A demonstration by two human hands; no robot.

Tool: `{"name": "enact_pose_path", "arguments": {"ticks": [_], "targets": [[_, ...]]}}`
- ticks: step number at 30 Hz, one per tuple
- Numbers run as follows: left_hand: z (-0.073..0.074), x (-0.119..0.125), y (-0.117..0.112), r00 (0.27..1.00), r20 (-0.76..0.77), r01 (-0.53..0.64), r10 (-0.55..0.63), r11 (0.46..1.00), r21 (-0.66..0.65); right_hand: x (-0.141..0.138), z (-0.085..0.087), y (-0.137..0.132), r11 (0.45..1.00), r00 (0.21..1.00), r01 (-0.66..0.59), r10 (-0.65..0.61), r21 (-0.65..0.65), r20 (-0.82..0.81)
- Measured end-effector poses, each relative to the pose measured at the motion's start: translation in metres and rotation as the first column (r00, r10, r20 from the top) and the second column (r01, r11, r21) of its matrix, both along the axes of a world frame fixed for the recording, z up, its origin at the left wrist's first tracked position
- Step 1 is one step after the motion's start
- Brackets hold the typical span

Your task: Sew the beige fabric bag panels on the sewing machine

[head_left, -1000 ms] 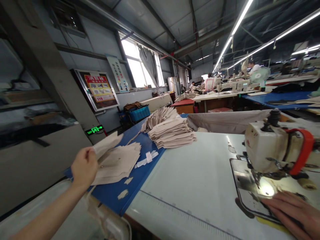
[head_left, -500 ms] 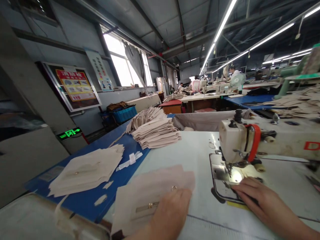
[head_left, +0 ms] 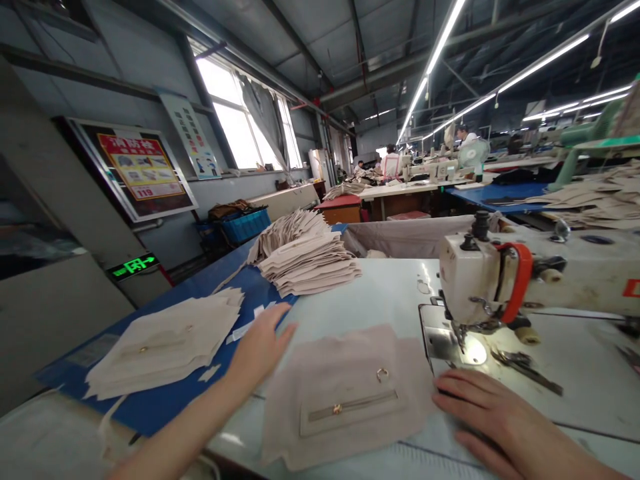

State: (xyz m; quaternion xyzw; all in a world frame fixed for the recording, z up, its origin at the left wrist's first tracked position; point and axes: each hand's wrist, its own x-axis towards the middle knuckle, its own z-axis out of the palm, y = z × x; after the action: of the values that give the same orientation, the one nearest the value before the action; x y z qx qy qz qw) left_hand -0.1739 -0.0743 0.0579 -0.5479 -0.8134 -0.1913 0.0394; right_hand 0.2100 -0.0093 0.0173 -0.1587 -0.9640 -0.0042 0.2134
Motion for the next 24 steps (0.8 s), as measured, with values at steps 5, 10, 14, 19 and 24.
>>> {"name": "enact_pose_path", "arguments": {"ticks": [5,10,14,19,24], "targets": [[0.018,-0.086,0.014,0.974,0.038,-0.218,0.222,0.971,-0.096,0.0,-0.005,0.0,1.0,0.998,0.007,-0.005,0.018,-0.06],[0.012,-0.101,0.031,0.952,0.096,-0.274,0.292,0.948,-0.161,0.001,-0.005,-0.001,0.995,0.998,0.021,-0.016,0.093,-0.059],[0.013,-0.1,0.035,0.955,0.126,-0.252,0.269,0.958,-0.135,0.003,-0.008,-0.001,0.993,0.998,0.024,-0.017,0.119,-0.057],[0.028,-0.091,0.026,0.971,0.135,-0.198,0.199,0.98,-0.019,0.002,-0.006,-0.001,0.998,0.998,0.016,-0.013,0.063,-0.057],[0.041,-0.057,0.02,0.988,0.156,-0.019,0.012,0.999,0.048,0.0,0.002,-0.005,0.994,0.999,0.036,-0.037,-0.103,-0.009]]}}
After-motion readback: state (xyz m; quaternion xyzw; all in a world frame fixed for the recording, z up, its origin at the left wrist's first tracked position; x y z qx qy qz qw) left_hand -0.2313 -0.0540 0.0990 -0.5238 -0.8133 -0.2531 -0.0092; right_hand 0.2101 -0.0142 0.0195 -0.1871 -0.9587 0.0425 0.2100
